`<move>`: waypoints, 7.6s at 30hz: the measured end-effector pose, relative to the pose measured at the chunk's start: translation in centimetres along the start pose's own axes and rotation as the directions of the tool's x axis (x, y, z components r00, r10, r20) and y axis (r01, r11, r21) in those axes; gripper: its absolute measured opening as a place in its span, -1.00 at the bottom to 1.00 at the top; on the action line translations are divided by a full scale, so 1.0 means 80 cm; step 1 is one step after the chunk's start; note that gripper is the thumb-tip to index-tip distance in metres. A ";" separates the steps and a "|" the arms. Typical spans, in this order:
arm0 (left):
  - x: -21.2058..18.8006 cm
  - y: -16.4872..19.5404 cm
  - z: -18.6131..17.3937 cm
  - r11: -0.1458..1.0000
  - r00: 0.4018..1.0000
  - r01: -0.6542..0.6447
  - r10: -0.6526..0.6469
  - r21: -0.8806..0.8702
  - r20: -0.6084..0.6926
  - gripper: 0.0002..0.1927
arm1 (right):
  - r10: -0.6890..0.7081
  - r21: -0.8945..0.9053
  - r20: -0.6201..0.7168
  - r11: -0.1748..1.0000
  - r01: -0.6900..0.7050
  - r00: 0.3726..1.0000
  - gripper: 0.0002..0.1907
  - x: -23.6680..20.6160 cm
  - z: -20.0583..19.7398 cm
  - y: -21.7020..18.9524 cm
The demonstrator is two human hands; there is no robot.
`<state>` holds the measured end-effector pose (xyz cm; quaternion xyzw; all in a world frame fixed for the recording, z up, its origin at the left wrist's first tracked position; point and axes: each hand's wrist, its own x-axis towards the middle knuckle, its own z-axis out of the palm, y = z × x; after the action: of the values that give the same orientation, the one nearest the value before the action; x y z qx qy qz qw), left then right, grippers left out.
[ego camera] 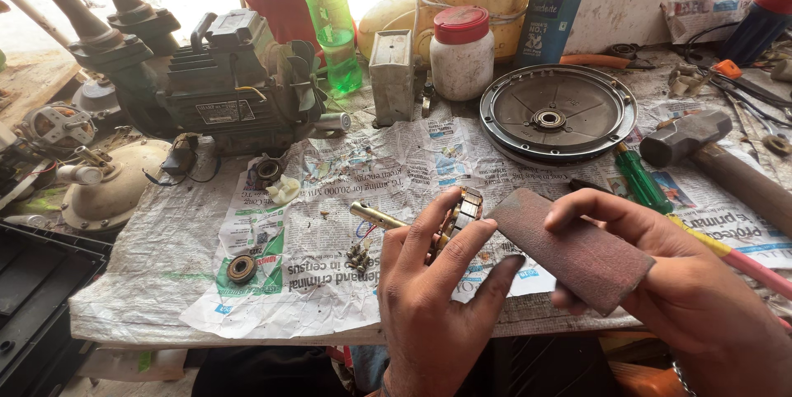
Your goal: The person holds a motor armature in the left hand and uses a sanding block in the right hand to smooth the commutator surface. The armature is rotated by hand to sand different sections of the commutator throughout the clip.
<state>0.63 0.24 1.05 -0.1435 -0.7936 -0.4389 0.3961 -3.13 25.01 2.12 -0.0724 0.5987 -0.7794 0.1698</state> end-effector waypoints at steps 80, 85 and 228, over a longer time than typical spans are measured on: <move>-0.012 -0.005 0.012 0.978 0.987 -0.160 0.157 -0.132 -0.037 -0.54 | -0.739 -0.853 0.445 -0.178 0.490 0.506 -0.75 -0.012 0.090 -0.019; -0.015 -0.002 0.017 0.984 0.988 -0.134 0.123 -0.117 -0.089 -0.57 | -0.717 -0.861 0.451 -0.190 0.472 0.532 -0.73 -0.008 0.089 -0.023; -0.022 -0.010 0.037 0.970 0.954 -0.207 0.171 -0.130 -0.248 -0.62 | -0.781 -0.802 0.495 -0.242 0.546 0.381 -0.75 0.010 0.079 0.010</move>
<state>-0.19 2.39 -1.67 -0.1963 -0.6873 -0.4729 0.5152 -1.74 18.81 3.03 -0.3869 0.7839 -0.2333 -0.4259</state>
